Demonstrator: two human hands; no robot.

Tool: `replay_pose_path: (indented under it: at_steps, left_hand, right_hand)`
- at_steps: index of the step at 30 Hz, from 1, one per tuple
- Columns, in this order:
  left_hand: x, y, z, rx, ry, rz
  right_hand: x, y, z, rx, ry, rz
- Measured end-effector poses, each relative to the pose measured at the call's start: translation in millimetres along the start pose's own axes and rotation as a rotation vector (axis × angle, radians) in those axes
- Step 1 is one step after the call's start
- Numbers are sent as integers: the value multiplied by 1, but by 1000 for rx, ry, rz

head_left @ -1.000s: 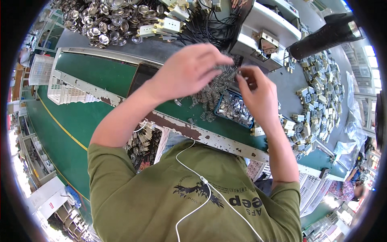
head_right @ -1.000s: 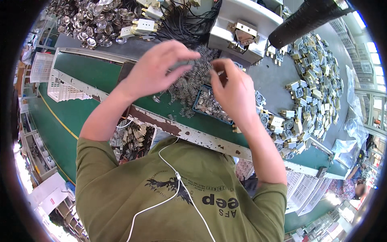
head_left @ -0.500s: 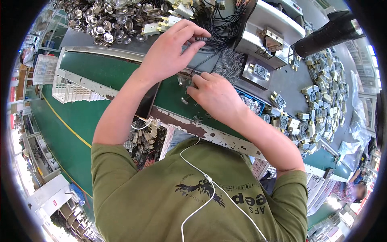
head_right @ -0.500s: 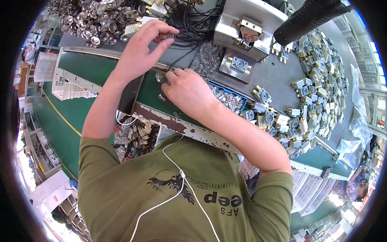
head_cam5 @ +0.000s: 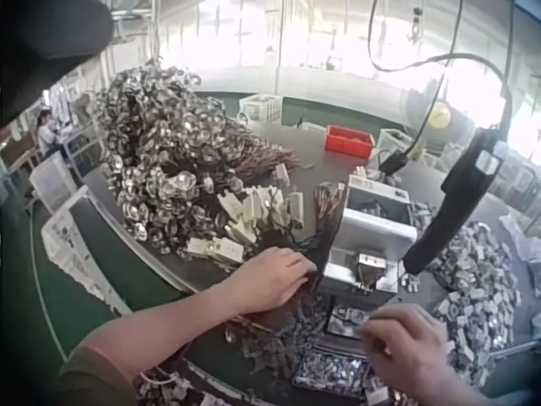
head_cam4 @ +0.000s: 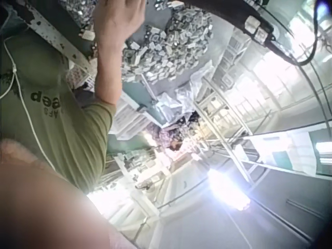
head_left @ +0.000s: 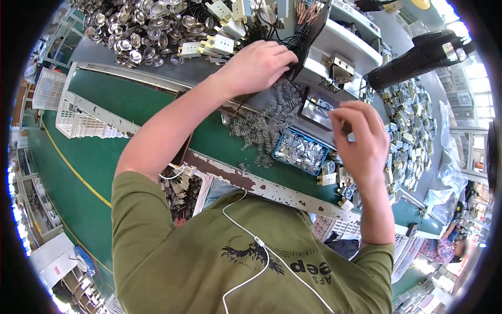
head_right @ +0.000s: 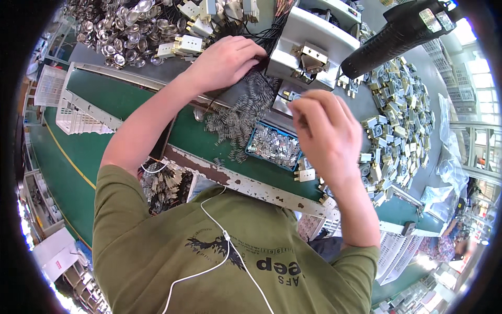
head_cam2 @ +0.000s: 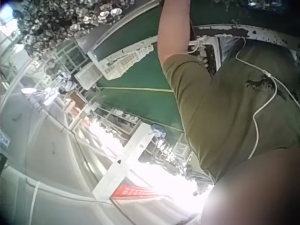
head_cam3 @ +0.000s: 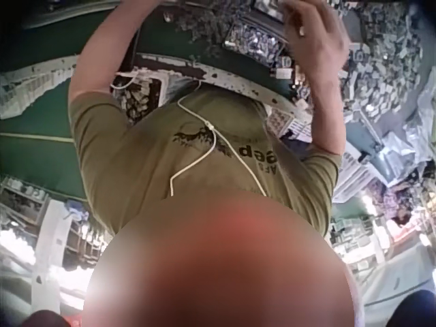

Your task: The worker gathers individual electrical wire components, organizes them into bundles, and uses a heat gun to seal or treat the assembly on a factory production floor.

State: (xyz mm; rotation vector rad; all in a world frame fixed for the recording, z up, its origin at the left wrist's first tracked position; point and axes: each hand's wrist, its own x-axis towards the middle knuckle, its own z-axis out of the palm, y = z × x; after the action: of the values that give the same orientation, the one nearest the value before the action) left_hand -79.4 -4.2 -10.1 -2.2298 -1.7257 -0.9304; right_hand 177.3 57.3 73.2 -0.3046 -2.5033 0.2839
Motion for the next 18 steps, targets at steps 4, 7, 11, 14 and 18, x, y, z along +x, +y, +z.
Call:
replay_pose_path:
  at_steps: [4,7,11,14,18]
  left_hand:
    - [-2,-13,-1,-29,-17,15]
    - [1,-15,1,-29,23,5]
    - [6,-13,5,-47,24,8]
    - [6,-9,3,-32,16,11]
    - [5,19,-12,-9,9,-6]
  right_hand:
    - [-2,14,-14,127,-422,363]
    - [-34,15,-4,1068,-664,979]
    - [-61,-9,7,1219,-521,1066]
    - [-38,4,-1,558,-645,656]
    - [-19,12,-13,96,-600,347]
